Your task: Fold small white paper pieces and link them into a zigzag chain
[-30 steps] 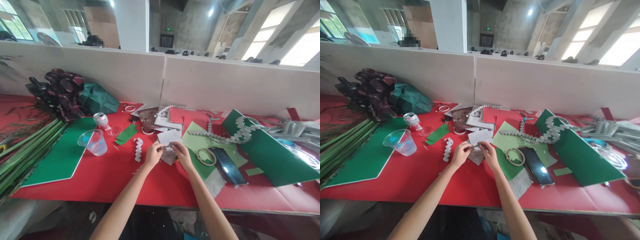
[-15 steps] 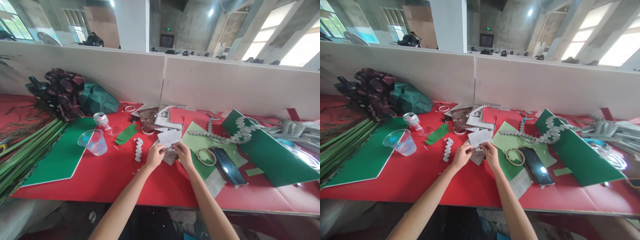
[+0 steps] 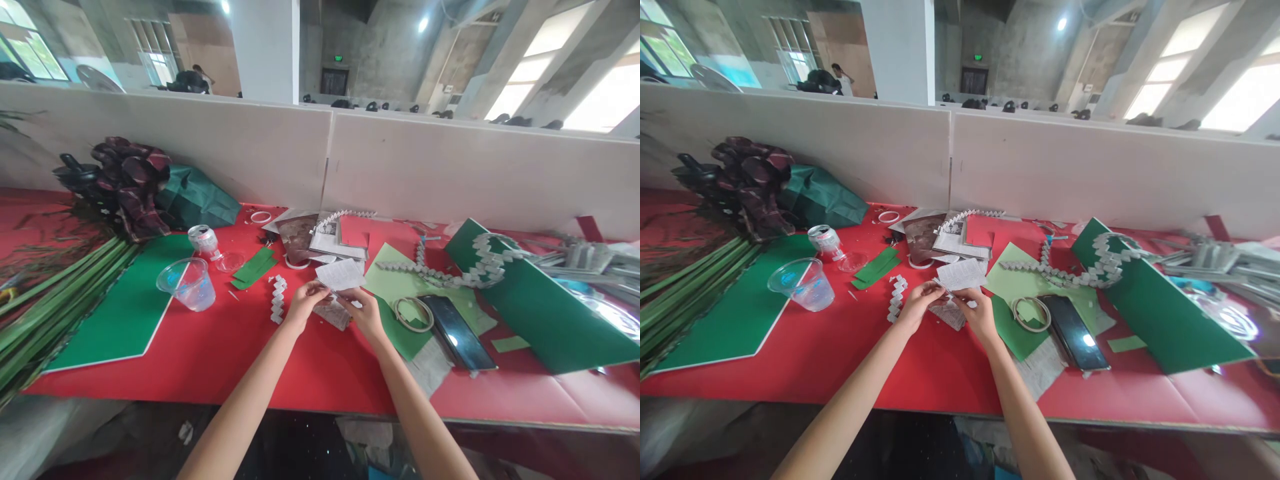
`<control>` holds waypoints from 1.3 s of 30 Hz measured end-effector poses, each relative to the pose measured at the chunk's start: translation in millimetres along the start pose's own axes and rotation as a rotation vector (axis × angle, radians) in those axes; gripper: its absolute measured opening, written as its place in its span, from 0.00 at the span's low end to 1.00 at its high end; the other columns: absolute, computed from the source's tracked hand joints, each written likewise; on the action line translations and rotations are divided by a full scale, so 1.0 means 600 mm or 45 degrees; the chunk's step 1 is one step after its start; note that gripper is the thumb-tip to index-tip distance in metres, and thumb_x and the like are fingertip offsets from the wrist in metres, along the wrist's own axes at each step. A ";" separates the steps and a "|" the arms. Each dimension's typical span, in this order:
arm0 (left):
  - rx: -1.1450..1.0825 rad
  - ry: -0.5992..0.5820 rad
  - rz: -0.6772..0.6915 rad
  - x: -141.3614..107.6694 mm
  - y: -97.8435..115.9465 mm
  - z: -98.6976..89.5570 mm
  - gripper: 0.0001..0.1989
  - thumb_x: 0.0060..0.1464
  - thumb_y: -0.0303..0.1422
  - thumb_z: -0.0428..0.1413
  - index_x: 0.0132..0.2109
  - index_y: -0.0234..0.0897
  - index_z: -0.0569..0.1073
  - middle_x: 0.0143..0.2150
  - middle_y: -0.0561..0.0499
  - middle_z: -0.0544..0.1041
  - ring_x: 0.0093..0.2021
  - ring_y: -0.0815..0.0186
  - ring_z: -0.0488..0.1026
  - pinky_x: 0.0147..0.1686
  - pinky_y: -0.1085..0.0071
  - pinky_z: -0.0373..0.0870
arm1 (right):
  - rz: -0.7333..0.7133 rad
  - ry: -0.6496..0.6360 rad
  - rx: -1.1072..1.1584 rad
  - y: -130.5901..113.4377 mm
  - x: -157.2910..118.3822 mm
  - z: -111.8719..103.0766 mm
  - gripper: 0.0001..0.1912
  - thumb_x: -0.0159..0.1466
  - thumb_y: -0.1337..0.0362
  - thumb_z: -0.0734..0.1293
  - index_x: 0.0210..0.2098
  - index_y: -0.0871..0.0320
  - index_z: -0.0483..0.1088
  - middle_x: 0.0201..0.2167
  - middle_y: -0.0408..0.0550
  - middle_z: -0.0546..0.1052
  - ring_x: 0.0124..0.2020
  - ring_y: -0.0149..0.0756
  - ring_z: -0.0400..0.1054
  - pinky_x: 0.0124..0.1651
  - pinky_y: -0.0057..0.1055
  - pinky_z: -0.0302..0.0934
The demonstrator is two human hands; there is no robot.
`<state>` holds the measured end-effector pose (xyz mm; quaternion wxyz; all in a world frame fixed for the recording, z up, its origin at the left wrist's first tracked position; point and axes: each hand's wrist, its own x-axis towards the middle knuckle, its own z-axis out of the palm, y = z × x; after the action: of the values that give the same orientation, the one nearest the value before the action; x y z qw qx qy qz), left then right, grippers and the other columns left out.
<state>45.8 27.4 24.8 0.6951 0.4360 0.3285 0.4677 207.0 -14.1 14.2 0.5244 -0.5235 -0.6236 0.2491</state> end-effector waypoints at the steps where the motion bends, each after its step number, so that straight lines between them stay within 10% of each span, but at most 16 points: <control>1: -0.008 -0.021 -0.014 0.000 0.000 0.001 0.16 0.42 0.38 0.65 0.36 0.32 0.73 0.32 0.50 0.76 0.31 0.65 0.74 0.39 0.65 0.71 | -0.031 -0.008 -0.023 0.000 -0.001 0.001 0.08 0.58 0.59 0.68 0.34 0.57 0.75 0.31 0.47 0.78 0.32 0.38 0.70 0.38 0.33 0.63; 18: 0.390 -0.030 0.060 0.003 -0.017 -0.001 0.15 0.44 0.36 0.62 0.40 0.34 0.76 0.33 0.49 0.75 0.33 0.66 0.71 0.36 0.71 0.68 | 0.015 -0.078 -0.035 -0.010 -0.005 0.007 0.17 0.61 0.57 0.64 0.48 0.54 0.65 0.34 0.46 0.75 0.31 0.34 0.69 0.33 0.28 0.63; 23: 0.445 -0.065 0.108 0.001 -0.015 -0.001 0.11 0.45 0.34 0.60 0.38 0.34 0.77 0.33 0.49 0.76 0.35 0.65 0.73 0.37 0.71 0.68 | 0.086 -0.016 -0.023 -0.002 -0.003 0.006 0.12 0.63 0.55 0.61 0.38 0.55 0.67 0.29 0.44 0.73 0.28 0.34 0.67 0.32 0.28 0.60; 31: 0.082 -0.266 -0.286 -0.006 0.009 -0.003 0.16 0.39 0.22 0.53 0.38 0.32 0.77 0.34 0.46 0.79 0.37 0.63 0.76 0.45 0.66 0.68 | 0.132 0.199 -0.039 0.008 0.001 -0.001 0.11 0.63 0.57 0.59 0.39 0.57 0.67 0.25 0.42 0.69 0.27 0.33 0.63 0.32 0.27 0.57; 39: 0.010 -0.397 -0.320 -0.012 0.011 -0.007 0.14 0.47 0.36 0.61 0.39 0.30 0.75 0.36 0.42 0.79 0.38 0.59 0.76 0.40 0.65 0.72 | 0.060 0.115 0.016 -0.011 0.001 -0.005 0.11 0.63 0.56 0.60 0.31 0.57 0.66 0.24 0.41 0.67 0.26 0.31 0.60 0.31 0.27 0.57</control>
<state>37.4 23.4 29.4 0.7888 0.4613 0.2706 0.3029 207.2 -16.4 21.4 0.5495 -0.5454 -0.5851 0.2413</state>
